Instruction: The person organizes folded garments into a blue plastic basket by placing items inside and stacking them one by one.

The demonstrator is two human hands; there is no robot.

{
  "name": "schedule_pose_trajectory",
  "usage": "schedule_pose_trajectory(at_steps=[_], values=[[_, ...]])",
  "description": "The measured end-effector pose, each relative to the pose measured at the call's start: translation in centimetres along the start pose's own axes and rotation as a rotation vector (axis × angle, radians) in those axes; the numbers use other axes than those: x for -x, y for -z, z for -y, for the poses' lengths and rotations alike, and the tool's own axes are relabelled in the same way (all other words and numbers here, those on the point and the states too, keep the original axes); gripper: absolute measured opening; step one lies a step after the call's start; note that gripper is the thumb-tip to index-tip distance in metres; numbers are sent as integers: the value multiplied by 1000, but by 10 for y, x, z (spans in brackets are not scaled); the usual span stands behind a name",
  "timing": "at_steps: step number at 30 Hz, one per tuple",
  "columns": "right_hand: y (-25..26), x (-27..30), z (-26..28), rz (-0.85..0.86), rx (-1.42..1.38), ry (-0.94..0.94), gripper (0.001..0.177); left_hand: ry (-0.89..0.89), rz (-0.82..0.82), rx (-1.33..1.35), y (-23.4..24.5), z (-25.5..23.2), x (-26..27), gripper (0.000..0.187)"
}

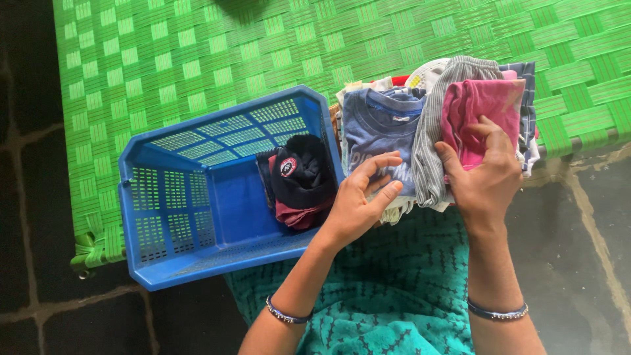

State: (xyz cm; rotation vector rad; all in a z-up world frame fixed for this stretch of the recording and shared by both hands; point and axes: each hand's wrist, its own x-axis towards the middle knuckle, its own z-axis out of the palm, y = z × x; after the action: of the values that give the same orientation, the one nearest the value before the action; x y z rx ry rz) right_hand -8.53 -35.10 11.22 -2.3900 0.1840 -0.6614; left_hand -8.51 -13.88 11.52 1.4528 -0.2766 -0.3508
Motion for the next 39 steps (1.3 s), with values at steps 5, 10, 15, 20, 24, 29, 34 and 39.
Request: schedule_pose_trajectory(at_steps=[5,10,15,20,24,29,34,39], values=[[-1,-1,-17,2,-22,26,26,14,-26,-8,-1,0,0,33],[6,0,-33,-19,-180,-113,20,35,-31,-3,-1,0,0,31],[25,7,-28,-33,-331,-159,21,-4,-40,9,-1,5,0,30],[45,10,3,19,-649,-280,24,27,-40,67,0,8,0,32],[48,11,35,67,-768,-314,24,39,-47,43,3,15,-2,46],[48,16,66,149,-976,-379,10,40,-2,305,9,28,-6,68],[46,24,72,182,-1089,-376,10,97,0,574,15,30,0,69],[28,29,79,262,-1231,-431,10,-2,-197,643,30,24,12,45]])
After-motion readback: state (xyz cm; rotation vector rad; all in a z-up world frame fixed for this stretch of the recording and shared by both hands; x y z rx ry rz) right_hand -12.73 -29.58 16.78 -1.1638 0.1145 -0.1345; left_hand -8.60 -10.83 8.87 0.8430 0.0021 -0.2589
